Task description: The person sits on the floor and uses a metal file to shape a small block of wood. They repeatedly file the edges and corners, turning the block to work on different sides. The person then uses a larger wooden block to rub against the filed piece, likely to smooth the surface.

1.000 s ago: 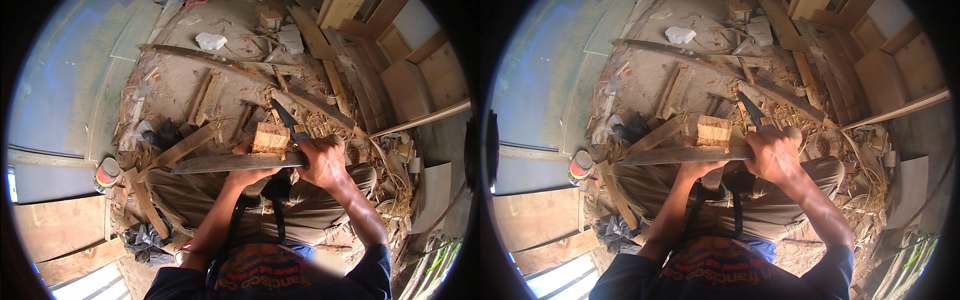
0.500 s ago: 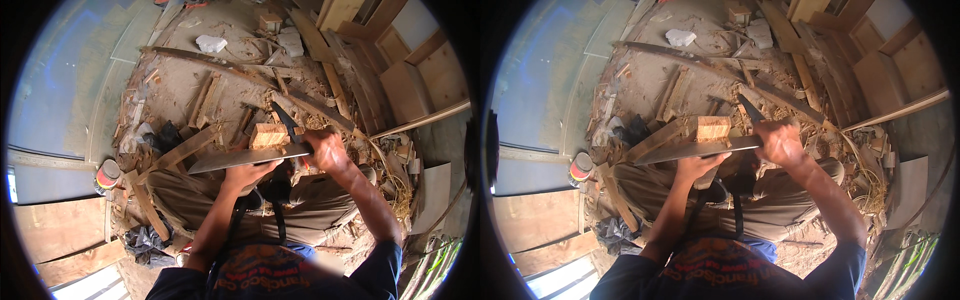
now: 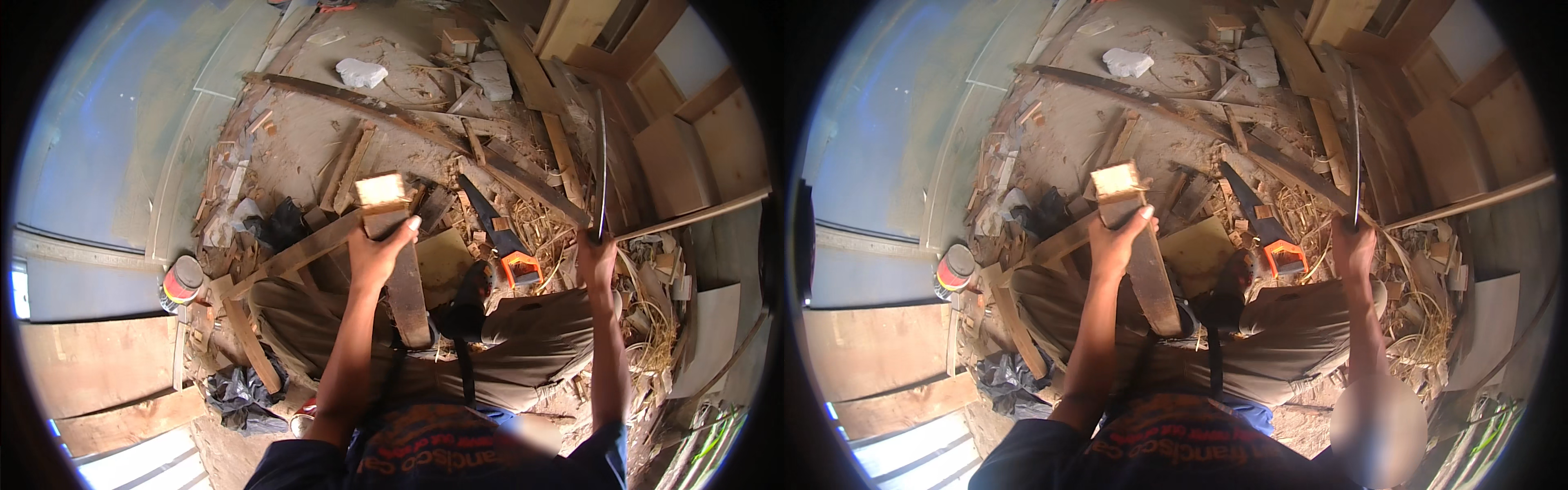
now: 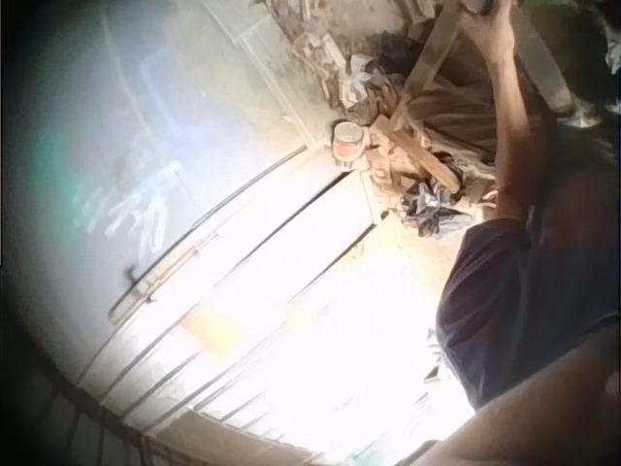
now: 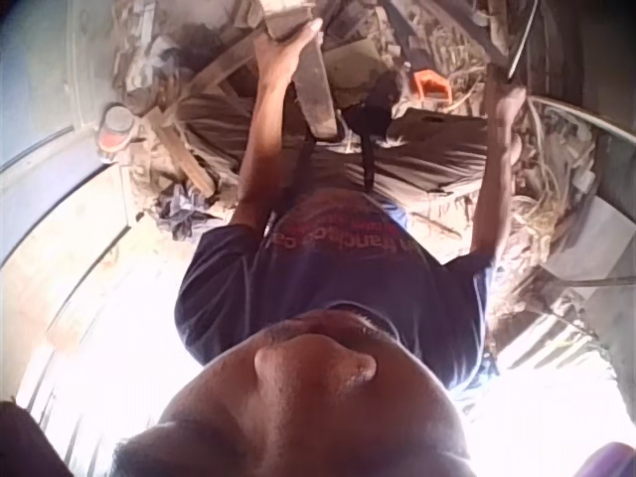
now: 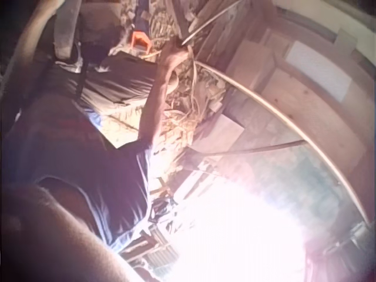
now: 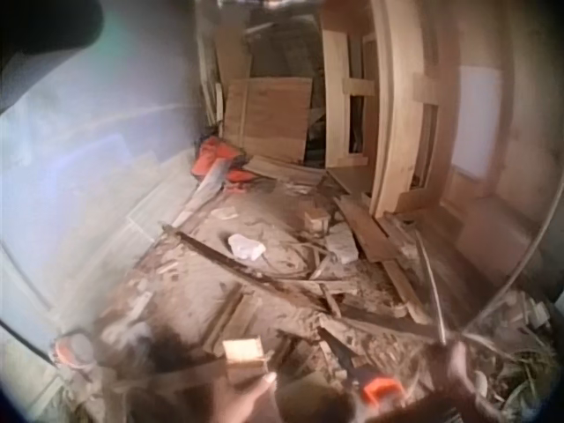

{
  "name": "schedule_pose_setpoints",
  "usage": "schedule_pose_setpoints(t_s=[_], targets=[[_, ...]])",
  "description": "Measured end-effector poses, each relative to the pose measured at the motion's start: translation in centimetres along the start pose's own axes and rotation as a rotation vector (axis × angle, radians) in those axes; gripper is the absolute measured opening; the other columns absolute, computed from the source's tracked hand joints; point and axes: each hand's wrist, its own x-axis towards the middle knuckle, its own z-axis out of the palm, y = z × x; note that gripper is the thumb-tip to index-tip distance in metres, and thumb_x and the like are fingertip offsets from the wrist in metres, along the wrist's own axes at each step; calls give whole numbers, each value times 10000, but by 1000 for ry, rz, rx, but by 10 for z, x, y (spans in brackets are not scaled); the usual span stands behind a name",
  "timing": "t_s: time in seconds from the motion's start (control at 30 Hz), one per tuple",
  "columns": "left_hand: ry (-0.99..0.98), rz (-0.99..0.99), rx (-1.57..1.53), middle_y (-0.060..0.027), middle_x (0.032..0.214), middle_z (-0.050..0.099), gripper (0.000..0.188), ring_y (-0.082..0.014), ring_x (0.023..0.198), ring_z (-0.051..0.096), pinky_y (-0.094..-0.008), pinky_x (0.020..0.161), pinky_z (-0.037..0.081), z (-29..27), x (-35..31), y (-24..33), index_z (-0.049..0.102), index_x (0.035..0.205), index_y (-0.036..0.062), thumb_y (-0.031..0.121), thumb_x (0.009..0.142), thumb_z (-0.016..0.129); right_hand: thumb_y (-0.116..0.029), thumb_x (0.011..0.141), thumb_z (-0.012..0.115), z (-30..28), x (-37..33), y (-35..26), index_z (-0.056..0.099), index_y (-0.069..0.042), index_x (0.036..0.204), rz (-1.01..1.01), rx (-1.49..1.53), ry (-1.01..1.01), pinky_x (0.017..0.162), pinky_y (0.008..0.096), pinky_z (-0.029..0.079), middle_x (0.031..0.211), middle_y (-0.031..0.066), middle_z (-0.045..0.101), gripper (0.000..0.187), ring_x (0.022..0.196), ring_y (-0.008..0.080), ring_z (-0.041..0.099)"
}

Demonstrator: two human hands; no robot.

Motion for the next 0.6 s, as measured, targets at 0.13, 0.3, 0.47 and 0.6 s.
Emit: schedule_pose_setpoints(t_s=[0.13, 0.3, 0.47, 0.6], targets=[[-94, 86, 148, -39, 872, 737, 297, -105, 779, 673, -285, 725, 544, 6, -6, -16, 719, 963, -27, 162, 796, 877, -251, 890, 732, 4, -37, -58, 667, 7, 817, -48, 29, -148, 553, 402, 488, 627, 158, 655, 276, 514, 217, 612], [-136, 0, 86, -59, 917, 746, 306, -116, 804, 684, -289, 746, 554, 23, -20, -9, 717, 984, -31, 143, 788, 876, -154, 782, 784, 10, -63, -103, 698, -39, 917, -338, 50, -300, 644, 413, 561, 733, 160, 697, 197, 692, 359, 712], [-199, 133, 179, -77, 896, 735, 256, -147, 784, 708, -301, 722, 581, 29, -28, -1, 712, 1000, -33, 54, 798, 843, -159, 774, 767, 3, -54, -120, 697, -51, 908, -439, 84, -406, 647, 427, 567, 757, 146, 707, 186, 691, 359, 711], [-303, 166, 297, -82, 983, 772, 338, -152, 871, 729, -328, 849, 552, 24, -33, -5, 739, 1032, -1, 148, 761, 874, -226, 793, 762, 2, -50, -141, 686, -66, 893, -566, -115, -423, 647, 452, 576, 771, 145, 714, 204, 695, 365, 711]])
